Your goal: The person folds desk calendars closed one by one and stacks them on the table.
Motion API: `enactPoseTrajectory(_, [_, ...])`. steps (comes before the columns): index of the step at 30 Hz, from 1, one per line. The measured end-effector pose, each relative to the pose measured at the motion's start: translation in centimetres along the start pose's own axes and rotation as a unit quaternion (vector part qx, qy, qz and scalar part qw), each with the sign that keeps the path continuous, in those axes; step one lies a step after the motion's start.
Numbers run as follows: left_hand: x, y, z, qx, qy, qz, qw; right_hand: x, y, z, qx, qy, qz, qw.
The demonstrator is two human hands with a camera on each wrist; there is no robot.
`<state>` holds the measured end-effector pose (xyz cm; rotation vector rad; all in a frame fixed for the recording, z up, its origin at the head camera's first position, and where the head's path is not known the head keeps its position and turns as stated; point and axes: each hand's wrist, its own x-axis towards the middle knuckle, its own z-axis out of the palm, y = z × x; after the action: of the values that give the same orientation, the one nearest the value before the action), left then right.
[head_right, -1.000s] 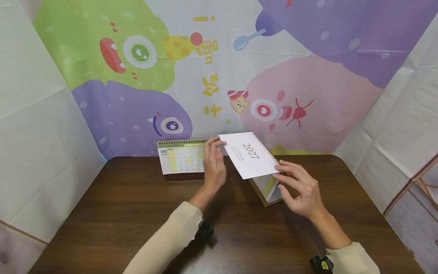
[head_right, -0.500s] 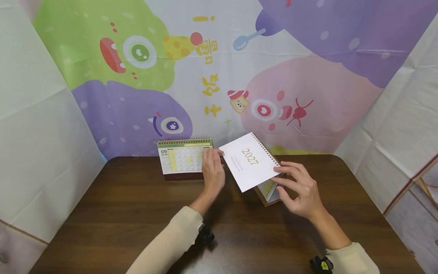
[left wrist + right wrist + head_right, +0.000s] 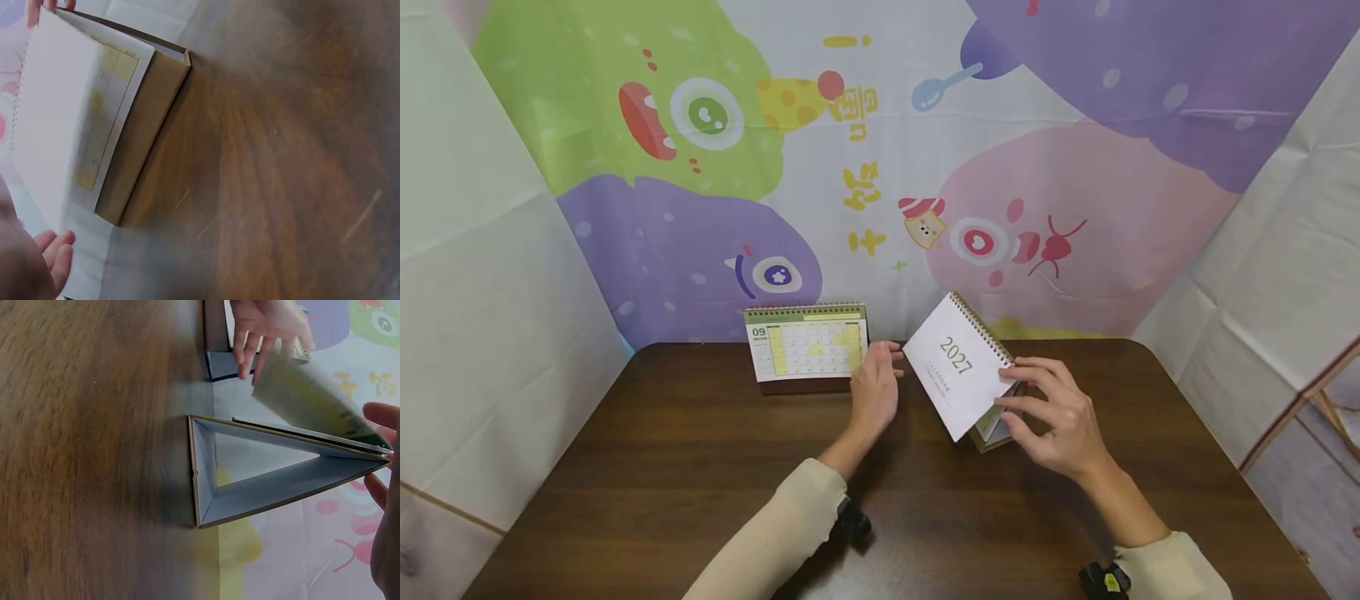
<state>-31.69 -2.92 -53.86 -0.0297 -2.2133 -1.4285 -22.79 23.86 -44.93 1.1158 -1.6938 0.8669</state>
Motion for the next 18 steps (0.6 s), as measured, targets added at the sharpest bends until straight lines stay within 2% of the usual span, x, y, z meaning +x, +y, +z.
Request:
enactPoseTrajectory(2, [-0.2, 0.3, 0.0, 0.015, -0.023, -0.013, 0.9996, 0.0, 0.0, 0.0, -0.002, 0.0, 0.004, 1.0])
enactPoseTrajectory(5, [-0.5, 0.5, 0.1, 0.026, -0.039, -0.02, 0.9987, -0.1, -0.1, 0.0, -0.008, -0.001, 0.009, 1.0])
enactPoseTrajectory(11, [-0.2, 0.4, 0.5, 0.021, -0.061, -0.005, 0.9979, 0.1, -0.4, -0.1, -0.023, 0.001, 0.017, 1.0])
enactPoseTrajectory(14, [0.3, 0.2, 0.8, 0.016, -0.102, 0.019, 0.9945, 0.5, -0.5, -0.1, -0.029, 0.017, 0.024, 0.999])
enactPoseTrajectory(18, [0.9, 0.1, 1.1, 0.014, -0.169, 0.051, 0.9843, 1.2, -0.7, -0.1, -0.04, 0.054, 0.042, 0.997])
